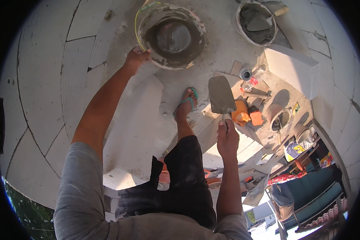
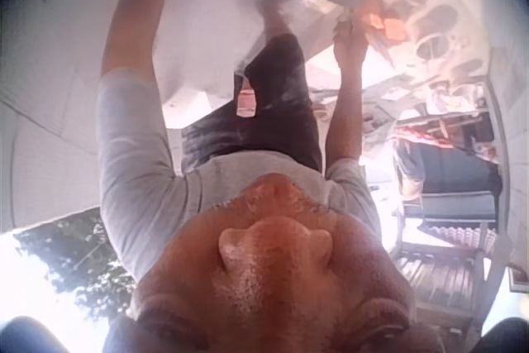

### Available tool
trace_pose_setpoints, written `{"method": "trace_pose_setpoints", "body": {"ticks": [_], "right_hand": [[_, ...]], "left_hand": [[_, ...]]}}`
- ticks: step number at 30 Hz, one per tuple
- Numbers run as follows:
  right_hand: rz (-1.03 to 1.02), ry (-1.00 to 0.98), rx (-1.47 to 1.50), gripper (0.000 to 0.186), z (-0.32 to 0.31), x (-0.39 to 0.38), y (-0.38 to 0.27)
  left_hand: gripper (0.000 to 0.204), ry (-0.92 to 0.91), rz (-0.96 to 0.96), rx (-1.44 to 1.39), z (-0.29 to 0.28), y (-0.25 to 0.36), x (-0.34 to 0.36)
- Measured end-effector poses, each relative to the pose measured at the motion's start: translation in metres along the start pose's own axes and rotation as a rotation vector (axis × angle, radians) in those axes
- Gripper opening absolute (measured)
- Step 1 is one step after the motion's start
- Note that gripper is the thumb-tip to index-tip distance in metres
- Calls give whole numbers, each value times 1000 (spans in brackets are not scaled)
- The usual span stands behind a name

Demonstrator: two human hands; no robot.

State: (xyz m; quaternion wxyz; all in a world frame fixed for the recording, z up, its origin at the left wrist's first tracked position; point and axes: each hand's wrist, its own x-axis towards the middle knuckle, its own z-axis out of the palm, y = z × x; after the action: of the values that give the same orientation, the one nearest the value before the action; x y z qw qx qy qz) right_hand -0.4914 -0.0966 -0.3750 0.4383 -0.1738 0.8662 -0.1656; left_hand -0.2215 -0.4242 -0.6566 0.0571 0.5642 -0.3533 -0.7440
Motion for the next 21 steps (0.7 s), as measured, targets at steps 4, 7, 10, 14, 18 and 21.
{"method": "trace_pose_setpoints", "body": {"ticks": [4, 7, 10, 14, 18, 21], "right_hand": [[-209, 22, -402, 38, -20, 50, -13], [-289, 3, -652, 39, -30, 104, -35], [-218, -15, -913, 39, -21, 155, -69], [-93, -140, -982, 36, 12, 212, -63], [-92, -558, -860, 37, 69, 227, -38], [189, -836, -323, 40, 74, 225, -53]], "left_hand": [[29, 109, 187, -108, 44, 15, -35], [28, 51, 222, -79, 79, 29, -64], [27, 22, 228, 68, 93, 26, -66], [26, 16, 289, 240, 100, 23, -63], [23, 58, 335, 353, 112, 33, -74], [26, 83, 485, 448, 114, 30, -74]]}}
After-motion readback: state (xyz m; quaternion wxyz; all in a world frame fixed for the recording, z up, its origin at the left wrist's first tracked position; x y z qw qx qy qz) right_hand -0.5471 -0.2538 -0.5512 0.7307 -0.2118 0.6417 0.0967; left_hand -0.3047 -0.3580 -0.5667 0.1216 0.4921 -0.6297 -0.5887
